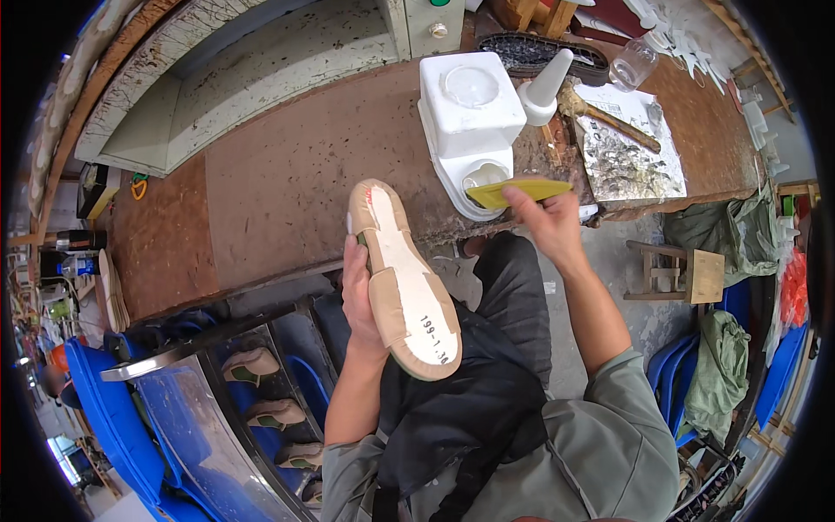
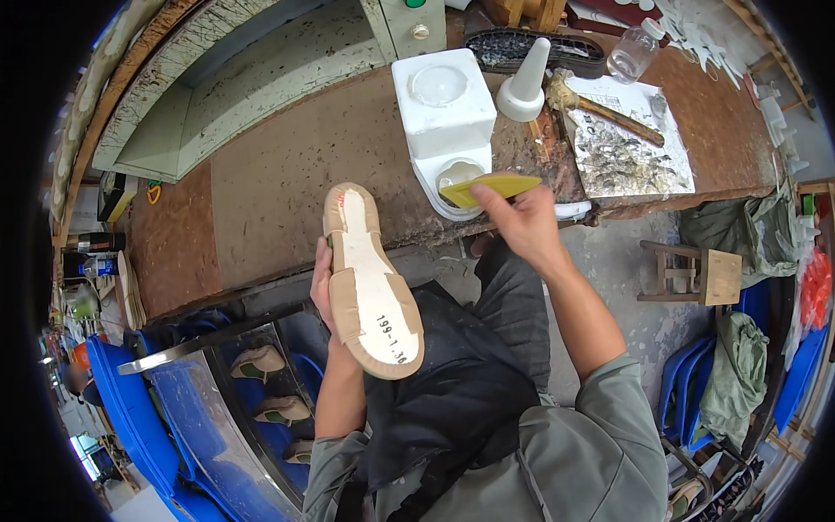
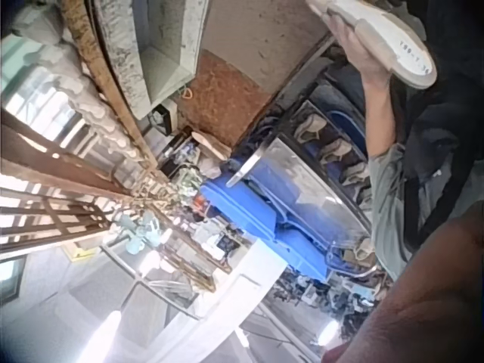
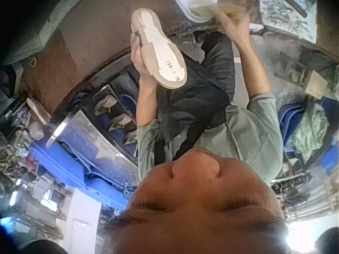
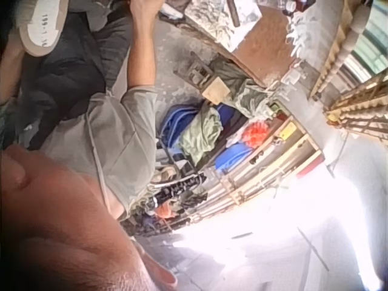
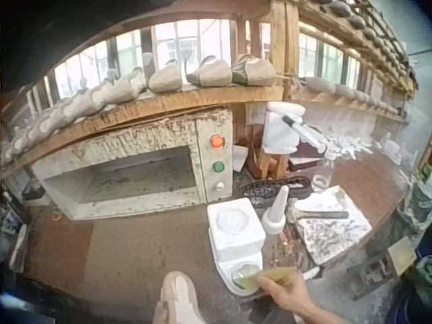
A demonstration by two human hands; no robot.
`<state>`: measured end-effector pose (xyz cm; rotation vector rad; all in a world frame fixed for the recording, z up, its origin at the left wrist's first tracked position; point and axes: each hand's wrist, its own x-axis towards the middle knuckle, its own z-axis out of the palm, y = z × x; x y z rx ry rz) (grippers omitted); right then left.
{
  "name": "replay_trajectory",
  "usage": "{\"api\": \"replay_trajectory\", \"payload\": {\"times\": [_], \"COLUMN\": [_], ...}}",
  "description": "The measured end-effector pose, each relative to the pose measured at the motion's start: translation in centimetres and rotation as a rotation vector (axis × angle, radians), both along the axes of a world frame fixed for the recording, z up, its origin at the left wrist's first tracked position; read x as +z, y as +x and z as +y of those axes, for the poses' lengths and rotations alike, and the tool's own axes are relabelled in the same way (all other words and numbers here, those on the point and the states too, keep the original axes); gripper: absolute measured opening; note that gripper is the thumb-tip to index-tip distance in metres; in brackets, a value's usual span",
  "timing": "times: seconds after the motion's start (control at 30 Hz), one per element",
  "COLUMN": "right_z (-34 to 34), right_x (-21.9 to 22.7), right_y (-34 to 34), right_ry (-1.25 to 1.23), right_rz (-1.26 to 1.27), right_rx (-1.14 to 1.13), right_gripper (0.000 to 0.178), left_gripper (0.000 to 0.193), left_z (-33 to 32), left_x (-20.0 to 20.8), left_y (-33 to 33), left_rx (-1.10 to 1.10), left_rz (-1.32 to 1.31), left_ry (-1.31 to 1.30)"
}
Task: The worker is using a small yellow brush to apply dark adhesive or sealant along the seam where the green upper meets the beige sole of a sandal mounted on a shoe last, then placing the finished component on a drying rack.
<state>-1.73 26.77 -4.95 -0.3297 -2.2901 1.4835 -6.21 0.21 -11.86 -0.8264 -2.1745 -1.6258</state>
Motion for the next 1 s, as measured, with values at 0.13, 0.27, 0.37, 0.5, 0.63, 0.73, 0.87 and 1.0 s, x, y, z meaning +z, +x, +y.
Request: {"api": "replay_trajectory", "payload": {"times": [0.13,0.27,0.37,0.5,0.63,0.73,0.87,1.0], "right_z": [-0.6,-5.1,-6.6,-6.9,-6.7,-7.4,-8.0,-7.9], "right_x": [2.6,7.5,9.7,10.7,11.7,12.2,13.0,13.1], "right_y": [0.9,3.9,4.9,5.4,7.1,8.7,10.0,11.2], "right_ry": [-0.595,-0.673,-0.548,-0.515,-0.254,-0.255,-0.219,-0.238], "right_rz": [-0.025,0.151,0.255,0.264,0.418,0.466,0.513,0.601], "right_rx": [-0.037,0.113,0.305,0.245,0.419,0.453,0.525,0.690], "right_gripper": [0.014,0.011,0.012,0.012,0.012,0.012,0.013,0.014], "left_gripper": [0.069,0.054,0.045,0.065,0.074,0.072,0.041,0.044], "left_z": [0.7,1.6,1.6,2.3,1.1,0.8,0.2,0.1], "left_x": [4.0,5.8,7.1,10.7,11.5,11.8,12.3,12.7], "left_y": [-1.1,-0.8,0.5,2.2,3.5,4.5,5.7,6.1], "left_rx": [0.037,0.014,-0.012,0.055,0.044,0.070,0.047,0.086], "left_rz": [0.479,0.534,0.531,0.680,0.703,0.747,0.641,0.705], "left_ry": [-0.234,-0.127,-0.097,-0.169,-0.140,-0.160,-0.047,-0.066]}}
